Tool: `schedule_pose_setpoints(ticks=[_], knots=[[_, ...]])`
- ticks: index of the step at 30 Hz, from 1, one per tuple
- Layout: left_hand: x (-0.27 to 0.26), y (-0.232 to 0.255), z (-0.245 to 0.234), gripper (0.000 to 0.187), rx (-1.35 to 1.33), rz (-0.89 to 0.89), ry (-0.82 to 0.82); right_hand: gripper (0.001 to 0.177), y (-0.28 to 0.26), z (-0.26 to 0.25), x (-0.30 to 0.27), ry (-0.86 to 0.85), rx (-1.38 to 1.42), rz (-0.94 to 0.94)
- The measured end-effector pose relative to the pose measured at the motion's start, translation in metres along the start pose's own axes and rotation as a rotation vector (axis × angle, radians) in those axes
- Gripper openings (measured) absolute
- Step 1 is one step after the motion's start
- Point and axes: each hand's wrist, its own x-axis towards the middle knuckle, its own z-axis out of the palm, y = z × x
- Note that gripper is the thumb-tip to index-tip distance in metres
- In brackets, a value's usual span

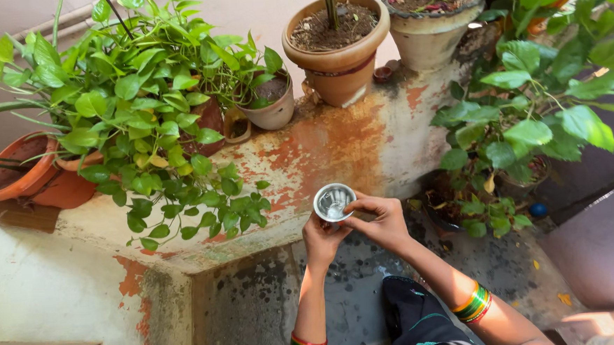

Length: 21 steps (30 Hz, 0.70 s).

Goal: The person waters several potted plants on a balcony ledge and a climbing vine on a railing using a small metal cup to scoop water from a bucket. They pour water into the soil of each plant one at a time, repeatedly refilling the cup from the bucket.

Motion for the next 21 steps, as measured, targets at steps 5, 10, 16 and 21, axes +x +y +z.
schedule_pose_setpoints(ticks=[5, 10, 16, 21], knots=[[0.037, -0.01, 0.005, 0.043, 0.147, 0.012, 0.104, 0.068, 0.03, -0.001, 0.034, -0.067, 0.194, 0.085], [0.098, -0.01, 0.048, 0.043, 0.031, 0.013, 0.103, 0.093, 0.058, -0.021, 0.087, -0.045, 0.231, 0.098], [0.187, -0.016, 0.127, 0.041, 0.031, 0.143, 0.014, 0.07, 0.083, -0.082, 0.161, 0.049, 0.188, 0.15], [0.252, -0.001, 0.186, 0.047, 0.379, 0.141, -0.095, 0.051, 0.096, -0.143, 0.218, 0.157, 0.147, 0.108]])
